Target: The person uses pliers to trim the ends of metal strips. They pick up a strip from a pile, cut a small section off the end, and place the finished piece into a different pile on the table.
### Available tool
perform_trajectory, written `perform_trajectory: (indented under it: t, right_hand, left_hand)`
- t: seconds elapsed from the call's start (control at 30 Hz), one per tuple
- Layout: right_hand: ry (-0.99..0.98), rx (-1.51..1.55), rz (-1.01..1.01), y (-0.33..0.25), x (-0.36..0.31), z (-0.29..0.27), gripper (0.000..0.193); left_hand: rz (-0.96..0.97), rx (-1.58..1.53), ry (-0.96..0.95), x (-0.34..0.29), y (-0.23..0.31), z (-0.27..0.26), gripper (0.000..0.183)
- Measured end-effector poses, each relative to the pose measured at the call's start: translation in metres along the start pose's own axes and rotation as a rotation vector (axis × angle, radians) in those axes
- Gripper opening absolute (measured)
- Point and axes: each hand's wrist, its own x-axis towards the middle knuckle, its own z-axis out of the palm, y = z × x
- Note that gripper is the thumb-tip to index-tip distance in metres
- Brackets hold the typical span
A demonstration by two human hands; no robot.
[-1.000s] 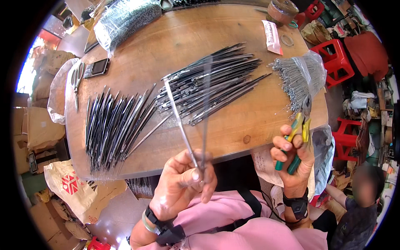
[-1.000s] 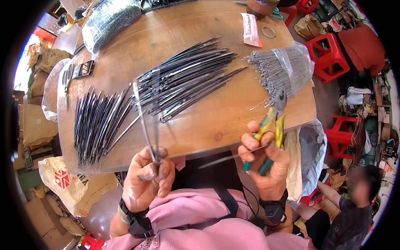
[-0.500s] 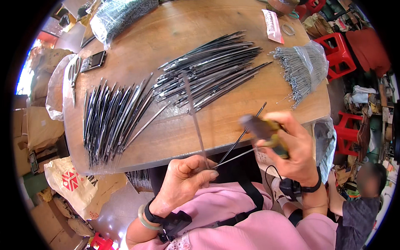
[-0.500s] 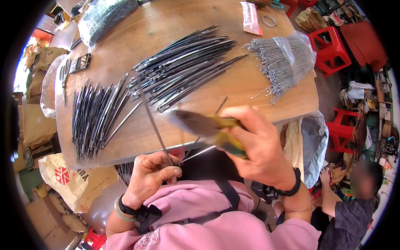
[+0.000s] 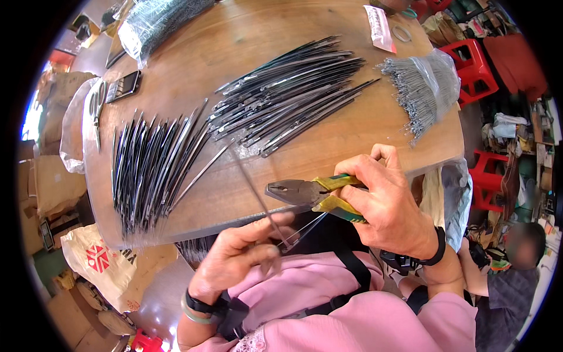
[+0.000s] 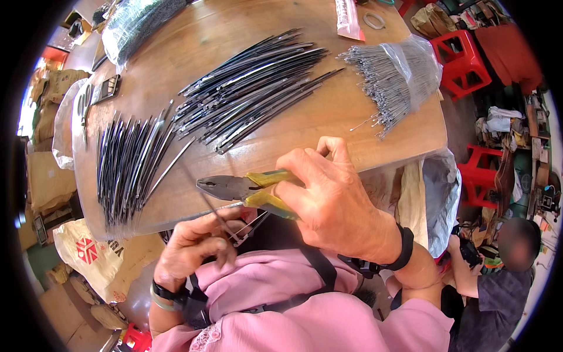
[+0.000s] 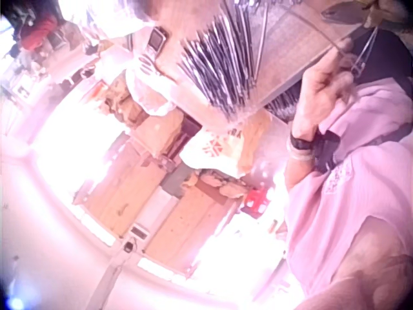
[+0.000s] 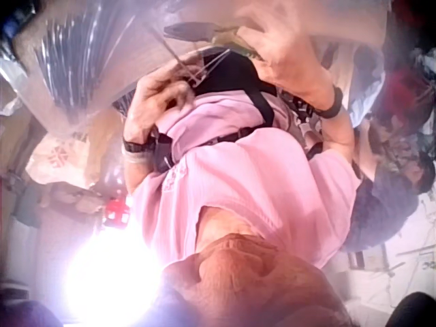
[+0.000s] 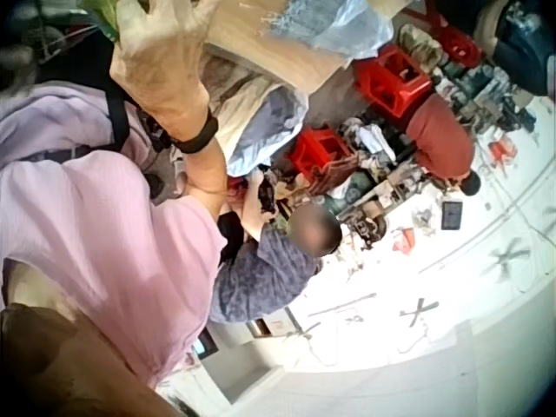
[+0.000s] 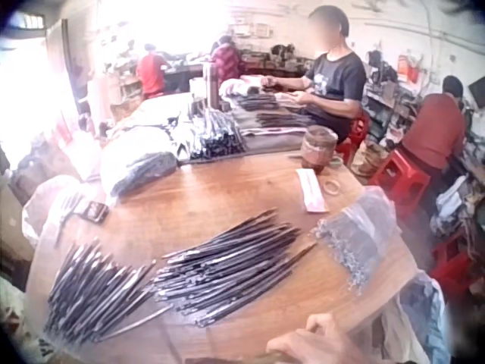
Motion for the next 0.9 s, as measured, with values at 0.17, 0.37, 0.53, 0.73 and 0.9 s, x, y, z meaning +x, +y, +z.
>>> perform_trajectory:
  t: [0.17,0.37,0.53,0.73,0.9]
  right_hand:
    - [0.042,0.037,-0.024,-0.012,0.006,-0.002,0.019]
    - [0.066,0.099,0.0,-0.013,0.003,0.009,0.019]
    - [0.154,-0.062,0.104,-0.01,-0.01,-0.002,0.023]
    - [-0.117,0.375,0.274,-0.006,-0.046,-0.004,0.044]
    - [-0.157,0.428,0.223,-0.013,-0.04,0.001,0.04]
  left_hand:
    - [-0.023,0.043,-0.067,0.019,0.012,-0.002,0.028]
    - [-0.156,-0.249,-0.01,0.032,-0.003,0.025,0.017]
    - [-0.051,-0.51,0.033,0.029,-0.018,0.026,0.019]
    - [0.167,-0.367,0.168,0.017,-0.015,0.036,0.017]
    - [0.359,-0.085,0.272,0.015,-0.017,0.044,0.013]
